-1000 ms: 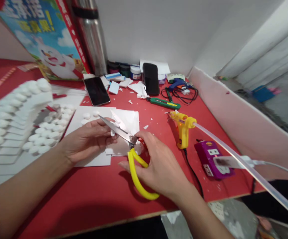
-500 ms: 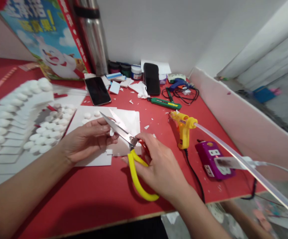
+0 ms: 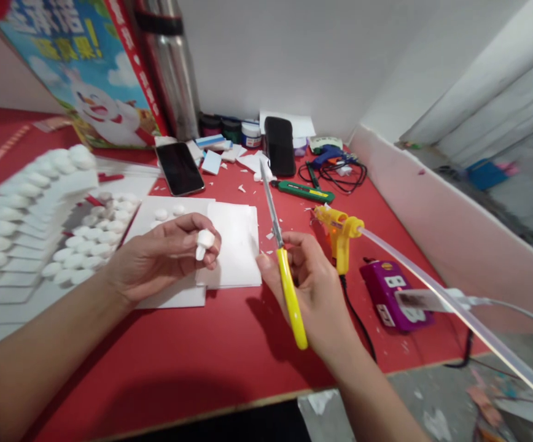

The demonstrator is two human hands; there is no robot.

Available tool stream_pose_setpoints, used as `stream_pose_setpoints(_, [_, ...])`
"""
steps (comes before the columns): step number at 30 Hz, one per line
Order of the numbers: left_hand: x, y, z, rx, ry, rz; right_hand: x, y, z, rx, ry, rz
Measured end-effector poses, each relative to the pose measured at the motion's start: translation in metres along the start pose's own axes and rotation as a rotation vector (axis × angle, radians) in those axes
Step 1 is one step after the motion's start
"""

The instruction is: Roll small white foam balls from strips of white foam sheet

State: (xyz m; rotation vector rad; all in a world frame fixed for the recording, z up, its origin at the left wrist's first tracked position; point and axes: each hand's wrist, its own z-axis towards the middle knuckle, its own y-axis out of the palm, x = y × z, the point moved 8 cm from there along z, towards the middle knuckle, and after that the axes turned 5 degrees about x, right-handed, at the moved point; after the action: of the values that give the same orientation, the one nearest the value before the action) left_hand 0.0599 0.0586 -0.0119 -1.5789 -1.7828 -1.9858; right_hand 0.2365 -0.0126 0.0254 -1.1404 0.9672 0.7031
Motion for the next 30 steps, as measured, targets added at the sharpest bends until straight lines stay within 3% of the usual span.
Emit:
stream_pose_setpoints(4, [0.004, 0.001, -0.001, -0.015, 0.083, 0.15, -0.002, 0.002, -0.001, -0.095, -0.055, 0.011])
stream_pose_setpoints(8, [0.012, -0.002, -0.003, 0.068, 0.236, 0.317, 0.0, 0.001, -0.005, -0.157, -0.137, -0.142])
stream_pose_setpoints(11, [0.017, -0.003, -0.004, 0.103, 0.329, 0.385, -0.009, 0.0, -0.007, -0.155, -0.275, -0.304])
stream_pose_setpoints(17, [0.011, -0.003, -0.001, 0.057, 0.277, 0.286, -0.024, 0.01, -0.013, -0.209, -0.48, -0.539])
stream_pose_setpoints(30, [0.016, -0.001, -0.002, 0.076, 0.281, 0.282, -0.025, 0.011, -0.016, -0.191, -0.552, -0.614])
